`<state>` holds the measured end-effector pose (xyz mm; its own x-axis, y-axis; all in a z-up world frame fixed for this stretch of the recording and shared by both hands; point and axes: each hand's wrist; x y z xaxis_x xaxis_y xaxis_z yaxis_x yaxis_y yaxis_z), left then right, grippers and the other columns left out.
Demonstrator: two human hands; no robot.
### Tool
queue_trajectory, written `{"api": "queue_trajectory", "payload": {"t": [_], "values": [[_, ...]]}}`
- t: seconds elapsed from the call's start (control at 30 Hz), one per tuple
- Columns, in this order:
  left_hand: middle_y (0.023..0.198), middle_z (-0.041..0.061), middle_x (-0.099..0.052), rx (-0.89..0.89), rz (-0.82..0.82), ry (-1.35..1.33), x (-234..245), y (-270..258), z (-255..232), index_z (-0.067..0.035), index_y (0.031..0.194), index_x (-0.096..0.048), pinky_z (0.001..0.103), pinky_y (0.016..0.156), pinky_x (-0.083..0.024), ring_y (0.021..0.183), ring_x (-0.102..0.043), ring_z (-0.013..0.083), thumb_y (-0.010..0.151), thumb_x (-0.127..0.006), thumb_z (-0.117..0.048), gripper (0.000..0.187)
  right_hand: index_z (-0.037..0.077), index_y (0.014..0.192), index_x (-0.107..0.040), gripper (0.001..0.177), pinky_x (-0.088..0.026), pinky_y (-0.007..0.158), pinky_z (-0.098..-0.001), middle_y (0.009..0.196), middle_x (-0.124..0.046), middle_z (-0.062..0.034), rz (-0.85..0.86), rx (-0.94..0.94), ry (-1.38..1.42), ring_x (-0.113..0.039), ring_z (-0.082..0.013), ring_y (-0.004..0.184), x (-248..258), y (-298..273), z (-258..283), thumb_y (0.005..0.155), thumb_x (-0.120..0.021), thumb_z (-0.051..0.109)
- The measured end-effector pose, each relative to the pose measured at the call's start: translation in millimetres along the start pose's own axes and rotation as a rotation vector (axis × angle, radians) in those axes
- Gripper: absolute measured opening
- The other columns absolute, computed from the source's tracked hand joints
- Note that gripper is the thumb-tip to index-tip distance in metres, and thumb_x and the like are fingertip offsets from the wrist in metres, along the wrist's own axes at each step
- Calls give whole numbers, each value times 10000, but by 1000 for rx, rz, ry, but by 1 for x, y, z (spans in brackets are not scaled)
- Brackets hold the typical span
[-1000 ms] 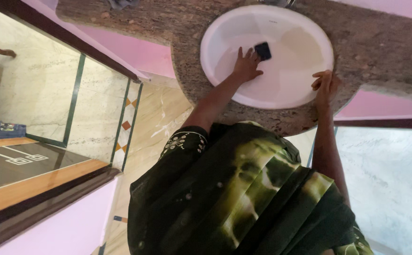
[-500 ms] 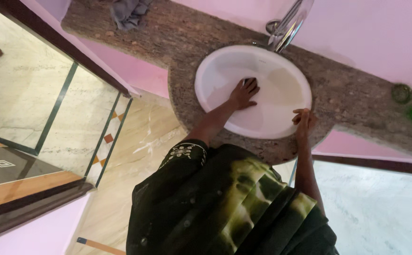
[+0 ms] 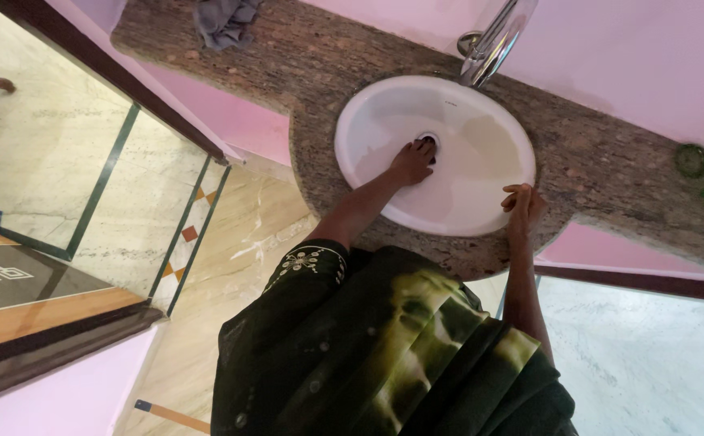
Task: The person scrubs the interior of a white bathroom sink using a small dark sponge. They repeatedly rub the basin surface and the drain area, occasionally rinsing the sponge under the running tap water.
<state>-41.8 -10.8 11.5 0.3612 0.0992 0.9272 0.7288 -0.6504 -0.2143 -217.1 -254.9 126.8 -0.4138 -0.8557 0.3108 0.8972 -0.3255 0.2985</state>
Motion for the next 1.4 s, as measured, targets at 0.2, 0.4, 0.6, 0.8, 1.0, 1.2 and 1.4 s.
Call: {"api": "queue_trajectory", "payload": {"t": [0.2, 0.4, 0.6, 0.8, 1.0, 1.2, 1.4], "values": [[1721, 89, -169, 265, 10, 121, -1, -11, 7, -76, 1637, -223, 514, 1301, -67, 1597, -80, 330, 921, -604, -689, 1016, -25, 951, -736, 548, -453, 562, -274, 654, -613, -63, 36, -49, -17, -565, -120, 577, 0, 1, -11, 1172, -430, 372], [1742, 7, -100, 329, 77, 588, 34, -32, 74, -201, 1642, -161, 531, 1295, 23, 1613, -29, 267, 826, -455, -859, 1089, -17, 941, -731, 553, -433, 552, -278, 645, -609, -53, 79, -73, -7, -541, -109, 566, 2, 4, -12, 1166, -435, 393], [1726, 110, -193, 320, 412, 258, 58, -101, 23, -165, 1611, -362, 588, 1252, -87, 1596, -90, 343, 873, -389, -839, 1001, 10, 935, -731, 550, -418, 540, -286, 633, -594, -53, 76, -75, 13, -536, -110, 565, 3, 1, -6, 1165, -440, 415], [1612, 231, -321, 67, 462, 26, 64, -154, -82, -98, 1542, -428, 582, 1232, -150, 1517, -241, 420, 880, -229, -886, 1048, 31, 937, -750, 571, -439, 532, -283, 619, -614, -34, 102, -57, -111, -579, -99, 563, 4, 0, 21, 1142, -426, 454], [1521, 214, -504, -256, 9, 15, 12, -130, -183, 45, 1480, -480, 466, 1215, -373, 1414, -470, 370, 1025, -378, -700, 879, 34, 949, -734, 555, -424, 559, -299, 640, -594, -40, 148, -90, -43, -541, -117, 580, 1, 1, 0, 1179, -420, 430], [1586, 217, -409, -192, -64, 46, 45, -202, -124, 29, 1524, -382, 534, 1203, -276, 1482, -367, 373, 936, -502, -653, 908, 22, 943, -729, 542, -448, 589, -298, 655, -606, -41, 154, 26, -55, -555, -121, 577, 7, -1, 4, 1184, -429, 405], [1655, 327, -145, 434, -117, 178, 84, -249, -48, 135, 1572, -165, 536, 1255, 3, 1553, -86, 426, 948, -377, -791, 1136, 48, 985, -760, 488, -456, 597, -297, 679, -625, -45, 162, -107, -122, -583, -119, 614, 1, -2, 25, 1194, -452, 363]]}}
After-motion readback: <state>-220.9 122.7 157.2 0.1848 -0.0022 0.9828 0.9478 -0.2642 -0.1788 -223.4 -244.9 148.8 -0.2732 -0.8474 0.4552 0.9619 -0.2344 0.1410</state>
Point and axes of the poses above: each hand's wrist, its own y-axis towards the middle knuckle, its own x-axis out of the back of the hand, z = x × y
